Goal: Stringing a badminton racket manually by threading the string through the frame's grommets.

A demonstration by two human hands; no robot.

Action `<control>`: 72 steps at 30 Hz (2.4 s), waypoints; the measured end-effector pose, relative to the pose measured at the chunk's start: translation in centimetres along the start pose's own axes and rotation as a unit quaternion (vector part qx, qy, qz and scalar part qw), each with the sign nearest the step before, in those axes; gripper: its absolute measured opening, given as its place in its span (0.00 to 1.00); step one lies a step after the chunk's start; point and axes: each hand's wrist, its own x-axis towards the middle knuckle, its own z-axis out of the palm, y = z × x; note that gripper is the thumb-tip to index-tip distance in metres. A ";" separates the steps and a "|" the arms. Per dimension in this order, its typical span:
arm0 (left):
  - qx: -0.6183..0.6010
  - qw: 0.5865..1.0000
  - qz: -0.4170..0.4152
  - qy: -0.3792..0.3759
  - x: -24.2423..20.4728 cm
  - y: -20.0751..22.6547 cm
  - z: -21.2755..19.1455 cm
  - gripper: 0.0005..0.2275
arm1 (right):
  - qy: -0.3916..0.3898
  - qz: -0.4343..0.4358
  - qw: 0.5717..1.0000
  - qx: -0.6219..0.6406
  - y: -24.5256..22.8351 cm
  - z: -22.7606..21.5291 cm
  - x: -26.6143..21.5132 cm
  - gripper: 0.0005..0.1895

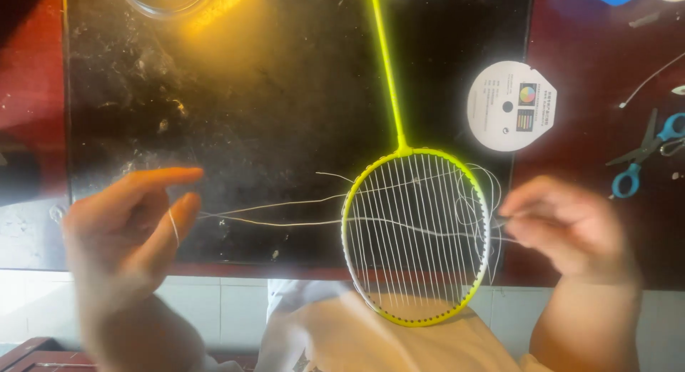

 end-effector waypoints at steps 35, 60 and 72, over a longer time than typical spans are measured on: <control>0.438 0.787 0.065 -0.430 -1.1 -0.2 14.2 0.07 | -0.276 -0.148 0.941 -0.130 -0.6 13.9 0.7 0.15; 0.358 0.889 0.165 -0.234 -0.2 0.1 7.6 0.16 | -0.061 -0.089 0.966 -0.235 3.1 12.7 1.4 0.15; -0.106 0.955 0.103 -0.255 -0.4 -2.0 10.7 0.08 | 0.066 0.063 0.915 -0.394 3.7 12.5 0.4 0.15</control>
